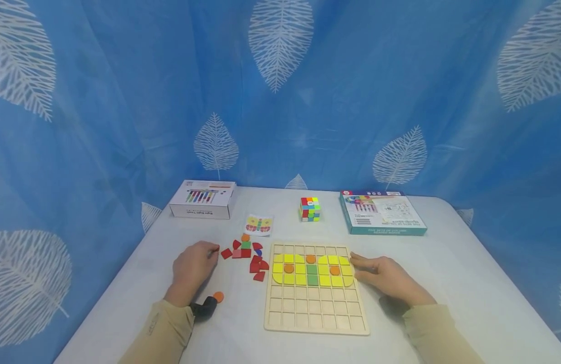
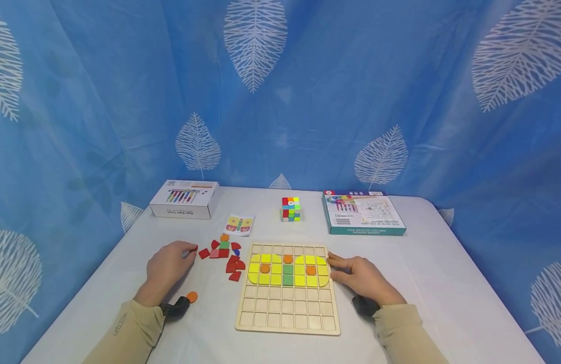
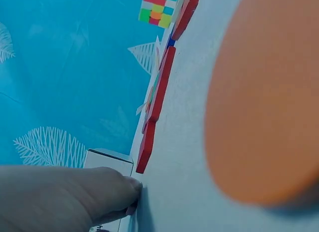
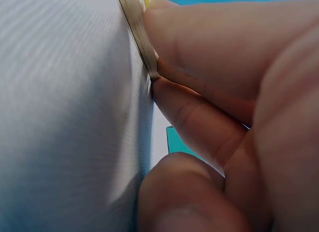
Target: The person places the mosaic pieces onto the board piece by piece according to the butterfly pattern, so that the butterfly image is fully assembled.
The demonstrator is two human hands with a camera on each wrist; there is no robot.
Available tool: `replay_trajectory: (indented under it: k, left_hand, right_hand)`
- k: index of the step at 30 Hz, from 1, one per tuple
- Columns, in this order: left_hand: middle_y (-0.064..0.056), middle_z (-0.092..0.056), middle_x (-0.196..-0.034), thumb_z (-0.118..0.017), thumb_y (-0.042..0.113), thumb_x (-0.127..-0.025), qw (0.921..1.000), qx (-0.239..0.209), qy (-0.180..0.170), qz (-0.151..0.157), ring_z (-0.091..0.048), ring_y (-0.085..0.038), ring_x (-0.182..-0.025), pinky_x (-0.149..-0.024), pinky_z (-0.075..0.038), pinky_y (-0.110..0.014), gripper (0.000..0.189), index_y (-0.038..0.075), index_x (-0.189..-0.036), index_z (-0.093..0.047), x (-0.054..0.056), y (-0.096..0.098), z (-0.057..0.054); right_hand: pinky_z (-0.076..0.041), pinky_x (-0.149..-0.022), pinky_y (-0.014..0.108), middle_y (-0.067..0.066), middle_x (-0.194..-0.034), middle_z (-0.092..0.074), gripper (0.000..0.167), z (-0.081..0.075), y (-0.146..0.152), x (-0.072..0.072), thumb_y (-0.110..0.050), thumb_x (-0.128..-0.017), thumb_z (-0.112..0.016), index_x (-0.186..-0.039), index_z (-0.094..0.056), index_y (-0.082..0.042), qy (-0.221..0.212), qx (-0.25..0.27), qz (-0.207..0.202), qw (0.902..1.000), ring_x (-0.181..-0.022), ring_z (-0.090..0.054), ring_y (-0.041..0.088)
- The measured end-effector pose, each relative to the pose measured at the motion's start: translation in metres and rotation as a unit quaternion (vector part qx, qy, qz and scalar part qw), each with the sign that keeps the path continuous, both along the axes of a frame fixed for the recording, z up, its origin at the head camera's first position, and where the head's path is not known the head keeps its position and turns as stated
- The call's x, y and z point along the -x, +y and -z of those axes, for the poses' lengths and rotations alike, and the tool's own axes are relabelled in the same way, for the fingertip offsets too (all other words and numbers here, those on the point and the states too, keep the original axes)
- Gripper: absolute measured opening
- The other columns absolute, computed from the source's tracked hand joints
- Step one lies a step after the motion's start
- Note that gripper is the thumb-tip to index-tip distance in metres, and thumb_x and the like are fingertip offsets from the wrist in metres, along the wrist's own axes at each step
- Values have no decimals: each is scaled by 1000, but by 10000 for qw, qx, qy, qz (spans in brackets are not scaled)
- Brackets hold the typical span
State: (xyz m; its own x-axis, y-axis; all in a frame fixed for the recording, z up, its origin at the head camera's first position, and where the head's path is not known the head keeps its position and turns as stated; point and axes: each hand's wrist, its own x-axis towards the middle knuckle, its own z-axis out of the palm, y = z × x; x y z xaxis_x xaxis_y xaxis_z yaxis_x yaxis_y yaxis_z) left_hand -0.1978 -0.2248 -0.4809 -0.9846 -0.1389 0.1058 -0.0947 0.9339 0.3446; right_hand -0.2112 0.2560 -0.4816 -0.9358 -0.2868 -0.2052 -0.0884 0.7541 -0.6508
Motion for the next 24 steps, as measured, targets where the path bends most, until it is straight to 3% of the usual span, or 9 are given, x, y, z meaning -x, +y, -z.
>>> replay_trajectory:
  k: [10, 24]
  left_hand:
    - [-17, -70, -123, -80, 19, -89, 9991, -237, -86, -350, -66, -38, -117, -91, -57, -53, 49, 5, -134, -67, -1, 0, -3]
    - [-11, -69, -105, -81, 26, -88, 9991, -186, -324, -223, -68, -30, -98, -76, -59, -45, 43, 8, -126, -73, -5, 0, -6]
  right_hand:
    - [-29, -117, 66, -8, -155, -50, 51, 1, 1, 0, -47, -93, -72, -140, -64, -29, 28, 36, -7, 10000, -150, -34, 39]
    - [-29, -117, 66, -10, -154, -51, 51, 3, 0, 0, -48, -92, -72, -139, -65, -29, 17, 100, 20, 9999, -151, -34, 38]
